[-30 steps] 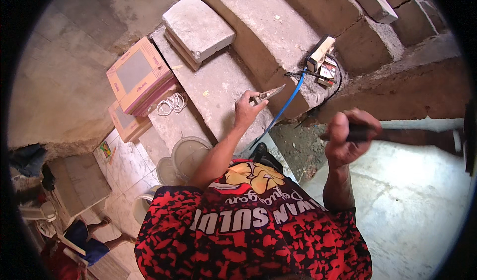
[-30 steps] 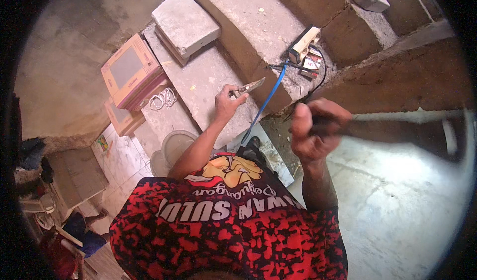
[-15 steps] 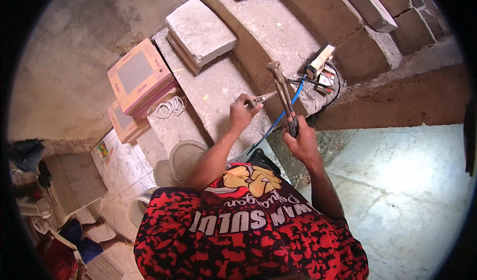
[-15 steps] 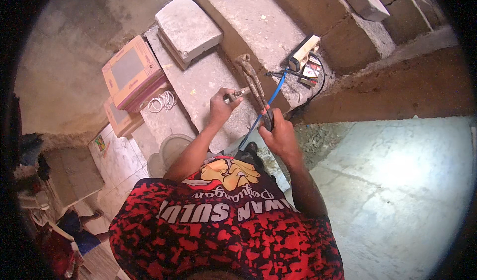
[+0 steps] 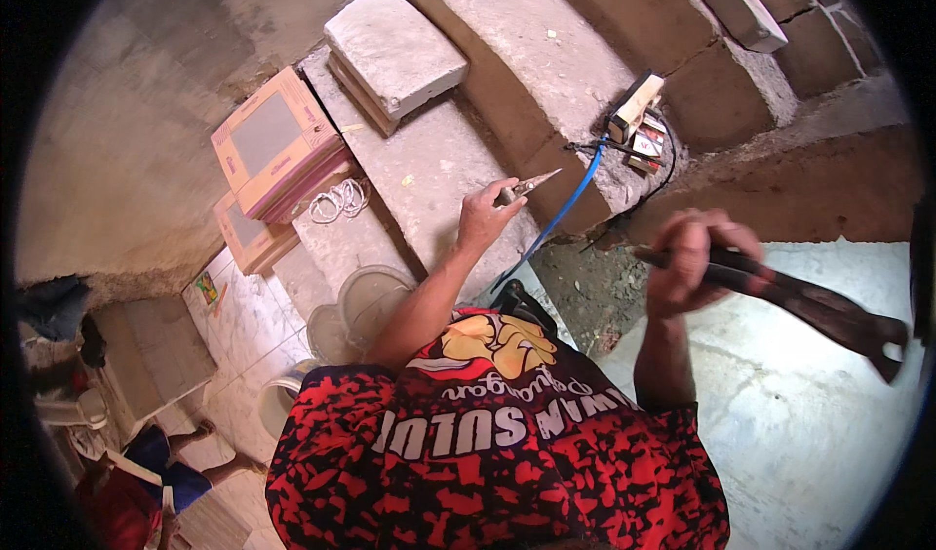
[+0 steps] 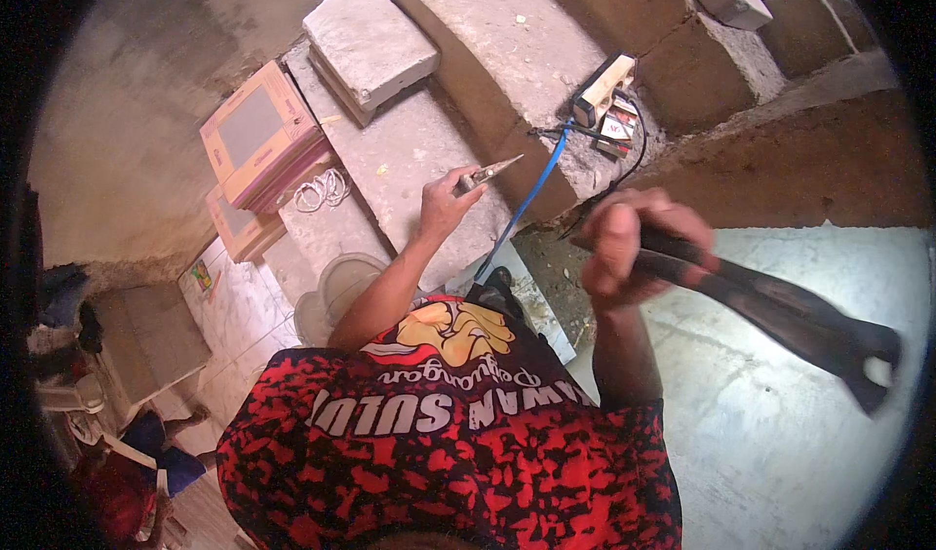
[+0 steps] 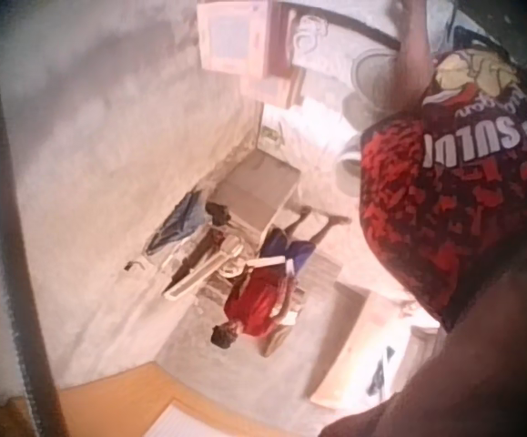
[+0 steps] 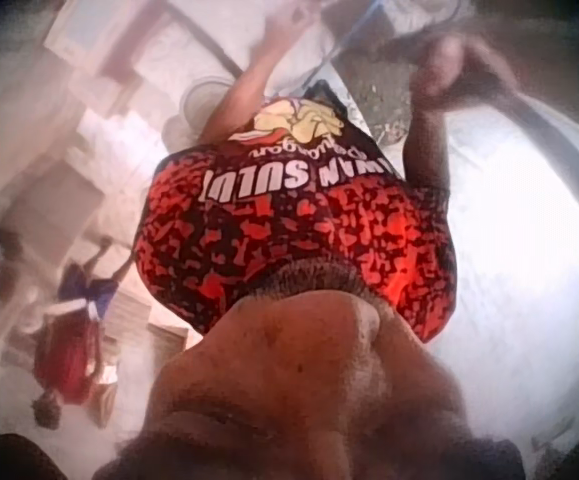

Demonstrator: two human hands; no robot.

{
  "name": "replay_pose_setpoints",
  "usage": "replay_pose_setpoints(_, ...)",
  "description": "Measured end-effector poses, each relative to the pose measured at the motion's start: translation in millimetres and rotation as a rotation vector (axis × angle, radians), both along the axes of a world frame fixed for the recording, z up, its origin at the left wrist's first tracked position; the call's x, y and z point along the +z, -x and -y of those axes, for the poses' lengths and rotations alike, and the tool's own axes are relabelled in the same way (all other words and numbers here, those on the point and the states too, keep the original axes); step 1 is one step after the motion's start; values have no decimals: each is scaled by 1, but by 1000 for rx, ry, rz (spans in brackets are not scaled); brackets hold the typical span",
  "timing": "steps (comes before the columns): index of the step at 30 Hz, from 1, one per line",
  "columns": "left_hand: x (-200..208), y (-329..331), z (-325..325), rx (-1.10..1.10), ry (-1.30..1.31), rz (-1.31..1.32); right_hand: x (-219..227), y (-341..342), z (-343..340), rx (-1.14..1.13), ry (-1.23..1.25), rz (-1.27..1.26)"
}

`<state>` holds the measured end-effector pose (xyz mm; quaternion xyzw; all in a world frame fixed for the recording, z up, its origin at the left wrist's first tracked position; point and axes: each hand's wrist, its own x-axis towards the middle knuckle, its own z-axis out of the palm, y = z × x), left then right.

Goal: The person nips small pieces from the edge of a tile fragment using tower pincers and a hammer.

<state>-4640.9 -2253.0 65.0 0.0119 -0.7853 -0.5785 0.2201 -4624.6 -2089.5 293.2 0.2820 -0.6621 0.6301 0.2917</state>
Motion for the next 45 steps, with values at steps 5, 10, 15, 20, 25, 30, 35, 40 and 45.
replay_pose_setpoints(5, -4, -1, -9, -25, -73, 61, -134, -14, -46, -134, -1188, 787)
replay_pose_setpoints(10, -11, -3, 16, 38, -158, 247, -17, -14, -23, -177, -710, 354)
replay_pose_setpoints(15, 4, -3, 10, 30, -57, 236, 0, -4, 13, 15, 37, -99)
replay_pose_setpoints(20, 3, 3, -6, -16, -43, 217, -109, -5, -25, -111, -1373, 636)
replay_pose_setpoints(25, -4, -6, 6, 48, -50, 56, -2, -5, -7, -120, -554, 240)
replay_pose_setpoints(30, 5, 0, -4, 15, -1, 113, -22, 7, -5, 1, -63, -177)
replay_pose_setpoints(35, -1, 6, -7, 1, -134, 107, -114, -19, -32, -67, -1129, 693)
replay_pose_setpoints(40, -3, -1, 7, -12, -113, 46, -77, -27, -22, -81, -687, 646)
replay_pose_setpoints(45, 22, -21, 71, 136, -37, 257, -57, -52, -20, 195, -393, 932)
